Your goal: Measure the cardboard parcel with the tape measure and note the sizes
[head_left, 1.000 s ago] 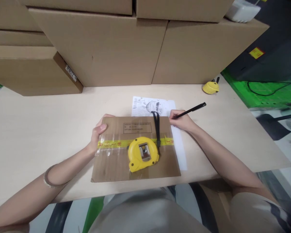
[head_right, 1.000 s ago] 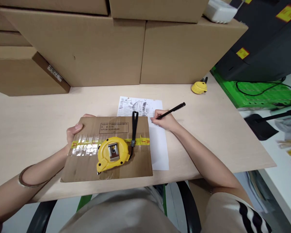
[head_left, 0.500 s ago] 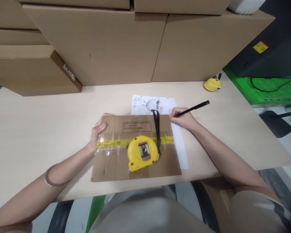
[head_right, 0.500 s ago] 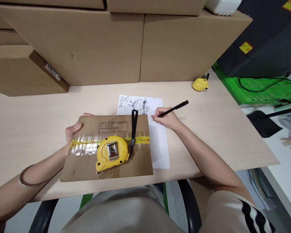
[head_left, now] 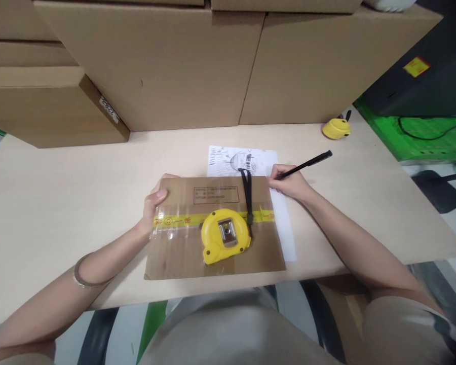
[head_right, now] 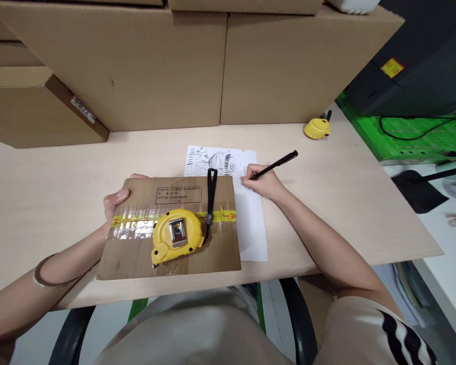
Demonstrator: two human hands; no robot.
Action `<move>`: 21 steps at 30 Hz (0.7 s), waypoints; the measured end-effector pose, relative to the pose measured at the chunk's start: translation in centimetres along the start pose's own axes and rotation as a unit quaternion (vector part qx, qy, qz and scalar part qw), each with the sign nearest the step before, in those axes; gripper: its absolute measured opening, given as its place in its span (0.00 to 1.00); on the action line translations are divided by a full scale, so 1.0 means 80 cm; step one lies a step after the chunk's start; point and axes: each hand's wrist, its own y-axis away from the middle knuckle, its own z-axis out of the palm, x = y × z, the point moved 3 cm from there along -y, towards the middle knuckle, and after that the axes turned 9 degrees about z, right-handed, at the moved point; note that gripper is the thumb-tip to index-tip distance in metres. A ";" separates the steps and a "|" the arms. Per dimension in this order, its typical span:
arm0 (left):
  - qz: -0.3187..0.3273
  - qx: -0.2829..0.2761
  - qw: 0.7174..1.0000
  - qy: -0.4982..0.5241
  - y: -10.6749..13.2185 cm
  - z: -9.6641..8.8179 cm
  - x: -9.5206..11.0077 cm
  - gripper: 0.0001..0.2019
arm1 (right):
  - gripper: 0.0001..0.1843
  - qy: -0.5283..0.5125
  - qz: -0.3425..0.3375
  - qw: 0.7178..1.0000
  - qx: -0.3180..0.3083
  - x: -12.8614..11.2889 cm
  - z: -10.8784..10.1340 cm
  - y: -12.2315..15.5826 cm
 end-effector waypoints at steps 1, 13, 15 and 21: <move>-0.003 -0.001 1.000 -0.001 0.000 0.000 0.000 0.23 | 0.19 0.002 0.001 1.000 -0.001 0.000 0.000 0.000; -0.013 -0.006 1.000 0.000 -0.002 0.009 0.007 0.25 | 0.17 0.066 0.022 0.997 -0.016 0.024 -0.005 -0.006; -0.017 -0.008 1.000 0.001 -0.003 0.009 0.006 0.26 | 0.14 0.085 0.032 0.996 -0.020 0.031 -0.006 -0.008; -0.025 -0.004 1.000 -0.003 -0.003 0.006 0.004 0.27 | 0.17 0.114 0.029 0.993 -0.018 0.040 -0.007 -0.012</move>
